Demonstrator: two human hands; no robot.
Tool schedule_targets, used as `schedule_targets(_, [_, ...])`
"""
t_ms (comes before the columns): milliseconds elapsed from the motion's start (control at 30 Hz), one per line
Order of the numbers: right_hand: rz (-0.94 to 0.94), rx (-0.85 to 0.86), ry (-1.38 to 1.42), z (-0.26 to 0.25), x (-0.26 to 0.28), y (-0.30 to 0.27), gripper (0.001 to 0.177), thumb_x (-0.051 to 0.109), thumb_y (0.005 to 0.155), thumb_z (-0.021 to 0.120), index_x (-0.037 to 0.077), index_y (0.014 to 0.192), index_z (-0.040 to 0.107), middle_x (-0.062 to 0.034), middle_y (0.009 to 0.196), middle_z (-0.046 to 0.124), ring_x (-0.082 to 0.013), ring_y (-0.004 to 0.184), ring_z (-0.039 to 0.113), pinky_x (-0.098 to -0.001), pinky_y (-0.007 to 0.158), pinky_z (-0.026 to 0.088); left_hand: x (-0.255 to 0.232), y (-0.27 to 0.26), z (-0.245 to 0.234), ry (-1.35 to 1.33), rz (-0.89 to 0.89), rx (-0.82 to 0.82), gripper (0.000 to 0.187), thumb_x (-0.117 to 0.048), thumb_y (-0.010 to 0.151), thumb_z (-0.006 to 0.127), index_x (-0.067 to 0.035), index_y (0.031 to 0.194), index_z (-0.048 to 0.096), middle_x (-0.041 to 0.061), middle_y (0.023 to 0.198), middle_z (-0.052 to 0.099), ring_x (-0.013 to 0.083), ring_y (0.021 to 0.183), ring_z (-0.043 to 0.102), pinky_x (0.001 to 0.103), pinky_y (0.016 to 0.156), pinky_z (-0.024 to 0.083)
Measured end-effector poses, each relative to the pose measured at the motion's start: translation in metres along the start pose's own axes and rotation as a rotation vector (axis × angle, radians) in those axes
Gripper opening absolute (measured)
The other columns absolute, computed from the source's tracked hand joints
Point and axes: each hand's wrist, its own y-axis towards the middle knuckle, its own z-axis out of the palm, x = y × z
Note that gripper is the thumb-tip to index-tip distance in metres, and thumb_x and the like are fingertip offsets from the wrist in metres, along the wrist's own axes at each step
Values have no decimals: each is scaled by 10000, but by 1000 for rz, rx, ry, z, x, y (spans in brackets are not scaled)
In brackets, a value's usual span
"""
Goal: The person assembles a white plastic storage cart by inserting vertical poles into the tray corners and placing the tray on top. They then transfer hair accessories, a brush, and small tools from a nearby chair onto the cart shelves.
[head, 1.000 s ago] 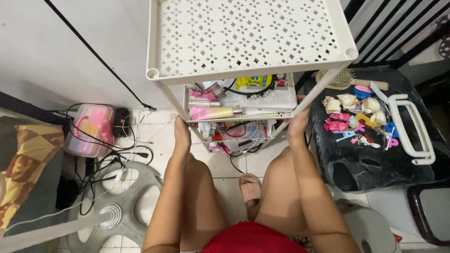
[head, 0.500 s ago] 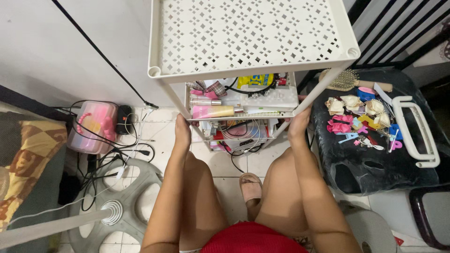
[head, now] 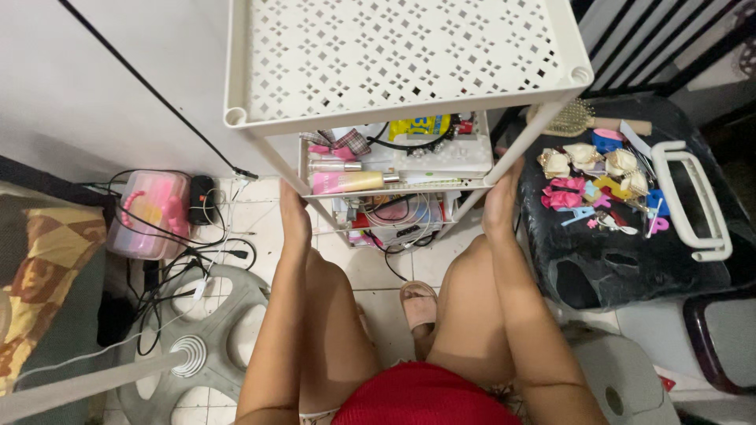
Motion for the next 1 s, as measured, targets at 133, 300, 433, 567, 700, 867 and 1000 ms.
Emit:
schedule_targets(133, [-2, -33, -51, 3, 1, -5, 443, 327, 1133, 255, 47, 1415, 453, -106, 1389, 486, -222, 1330, 449, -339, 1172, 321, -4, 1, 12, -120, -45, -11, 552, -482, 1102, 272, -90, 1400, 522, 49, 1063, 600, 144, 916, 547, 310, 829, 483])
schedule_targets(300, [-56, -95, -97, 17, -2, 4, 443, 310, 1127, 239, 45, 1417, 443, -119, 1427, 491, -238, 1361, 448, -352, 1192, 304, -5, 19, 14, -235, -92, 40, 539, -464, 1098, 266, -113, 1460, 456, 58, 1120, 586, 146, 951, 564, 325, 839, 502])
schedule_targets(433, [-61, -82, -99, 19, -6, 4, 437, 296, 1127, 246, 37, 1420, 440, -128, 1425, 478, -246, 1375, 436, -355, 1202, 289, 1, 28, 12, -232, -127, 24, 519, -440, 1062, 271, -135, 1443, 446, 41, 1171, 608, 148, 1003, 605, 330, 858, 531])
schedule_targets(567, [-38, -63, -85, 10, -1, 3, 355, 206, 1115, 325, 50, 1415, 434, -104, 1351, 522, -221, 1276, 495, -347, 1123, 376, 8, 23, 12, -127, -69, -48, 538, -435, 1116, 311, -92, 1481, 508, 59, 1172, 560, 163, 1007, 497, 328, 892, 429])
schedule_targets(700, [-66, 81, -280, -32, 31, 7, 321, 88, 1037, 560, 62, 1350, 489, -69, 1237, 618, -177, 1153, 601, -325, 989, 483, -1, 9, 13, -115, 21, -87, 520, -428, 1122, 343, -52, 1452, 485, 67, 1205, 525, 175, 1056, 482, 339, 935, 419])
schedule_targets(867, [-278, 106, -608, -141, 102, 16, 371, 44, 965, 737, 48, 1303, 585, -97, 1251, 552, -211, 1182, 566, -337, 965, 466, -25, -42, 40, 175, 496, -505, 464, -347, 1152, 409, -25, 1484, 371, 146, 1407, 440, 246, 1332, 438, 393, 1202, 327])
schedule_targets(1000, [-333, -8, -766, -221, 140, 40, 366, 41, 972, 784, 37, 1291, 603, -103, 1262, 545, -230, 1178, 597, -364, 988, 517, -39, -114, 122, 58, 743, -382, 650, -326, 979, 715, -57, 1454, 364, 104, 1387, 402, 242, 1251, 416, 431, 1131, 326])
